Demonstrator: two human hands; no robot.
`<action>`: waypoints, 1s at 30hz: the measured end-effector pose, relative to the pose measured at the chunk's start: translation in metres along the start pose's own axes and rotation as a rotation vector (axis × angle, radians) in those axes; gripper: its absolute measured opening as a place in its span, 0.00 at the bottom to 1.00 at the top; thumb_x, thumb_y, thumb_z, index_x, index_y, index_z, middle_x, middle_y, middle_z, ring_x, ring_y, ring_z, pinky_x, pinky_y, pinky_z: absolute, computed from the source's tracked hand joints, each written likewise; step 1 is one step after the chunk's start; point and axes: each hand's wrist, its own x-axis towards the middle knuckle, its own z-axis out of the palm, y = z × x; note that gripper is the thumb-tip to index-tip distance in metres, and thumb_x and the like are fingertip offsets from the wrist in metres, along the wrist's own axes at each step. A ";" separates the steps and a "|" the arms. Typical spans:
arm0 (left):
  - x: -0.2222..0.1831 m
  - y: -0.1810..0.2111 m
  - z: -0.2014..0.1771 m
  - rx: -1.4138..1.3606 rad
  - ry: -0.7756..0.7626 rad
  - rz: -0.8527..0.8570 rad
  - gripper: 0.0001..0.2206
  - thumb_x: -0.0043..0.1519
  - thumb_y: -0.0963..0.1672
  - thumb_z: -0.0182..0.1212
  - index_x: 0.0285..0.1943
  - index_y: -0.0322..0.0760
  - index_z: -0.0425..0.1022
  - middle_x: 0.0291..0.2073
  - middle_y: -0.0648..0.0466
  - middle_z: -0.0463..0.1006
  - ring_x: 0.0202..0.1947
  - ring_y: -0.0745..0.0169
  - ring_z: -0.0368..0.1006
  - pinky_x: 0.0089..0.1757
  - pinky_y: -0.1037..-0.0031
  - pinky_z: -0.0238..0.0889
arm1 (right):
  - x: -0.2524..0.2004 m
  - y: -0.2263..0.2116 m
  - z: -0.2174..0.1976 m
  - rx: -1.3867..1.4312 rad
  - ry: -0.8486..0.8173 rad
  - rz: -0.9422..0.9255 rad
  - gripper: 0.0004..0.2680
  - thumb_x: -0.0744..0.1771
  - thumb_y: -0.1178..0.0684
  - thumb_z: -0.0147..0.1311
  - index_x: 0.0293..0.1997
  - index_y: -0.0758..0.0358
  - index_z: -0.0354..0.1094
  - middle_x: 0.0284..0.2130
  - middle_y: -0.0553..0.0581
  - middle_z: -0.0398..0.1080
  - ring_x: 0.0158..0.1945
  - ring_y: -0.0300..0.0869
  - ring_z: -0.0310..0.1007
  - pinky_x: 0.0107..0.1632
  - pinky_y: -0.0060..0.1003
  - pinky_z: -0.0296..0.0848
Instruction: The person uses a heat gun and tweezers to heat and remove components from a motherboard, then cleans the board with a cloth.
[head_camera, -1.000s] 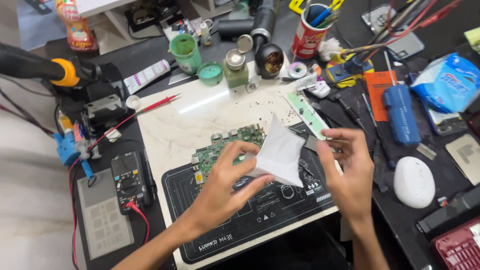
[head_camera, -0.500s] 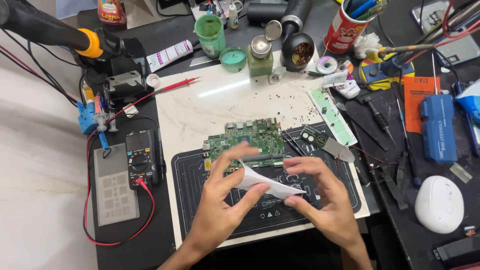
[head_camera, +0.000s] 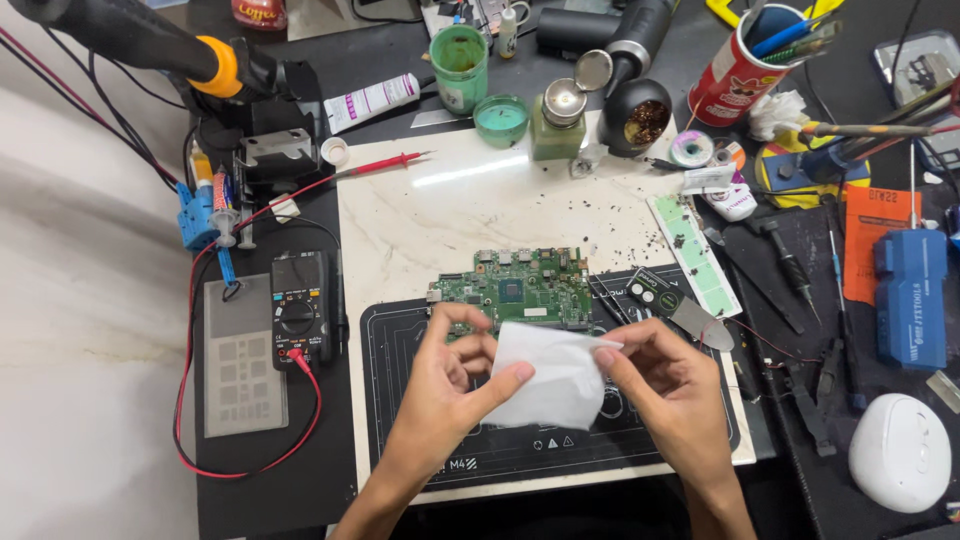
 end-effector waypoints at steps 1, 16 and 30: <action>0.000 -0.001 -0.002 0.035 -0.019 -0.061 0.21 0.58 0.40 0.70 0.56 0.33 0.63 0.39 0.48 0.81 0.42 0.65 0.80 0.39 0.73 0.78 | -0.001 0.001 0.000 0.004 -0.006 0.029 0.04 0.66 0.60 0.60 0.42 0.70 0.74 0.29 0.52 0.76 0.33 0.31 0.71 0.36 0.25 0.68; -0.003 -0.012 0.006 0.082 -0.018 -0.156 0.14 0.61 0.40 0.66 0.54 0.26 0.80 0.40 0.49 0.85 0.38 0.71 0.79 0.41 0.78 0.74 | -0.011 0.013 -0.003 0.065 -0.169 0.133 0.07 0.65 0.61 0.61 0.45 0.69 0.71 0.33 0.55 0.76 0.36 0.33 0.73 0.39 0.28 0.70; -0.009 -0.007 -0.003 0.063 -0.141 -0.077 0.10 0.63 0.34 0.54 0.47 0.29 0.81 0.41 0.51 0.83 0.43 0.68 0.78 0.47 0.77 0.72 | -0.013 0.027 -0.013 0.326 -0.159 -0.063 0.04 0.68 0.66 0.50 0.42 0.69 0.71 0.39 0.60 0.72 0.42 0.37 0.71 0.46 0.30 0.70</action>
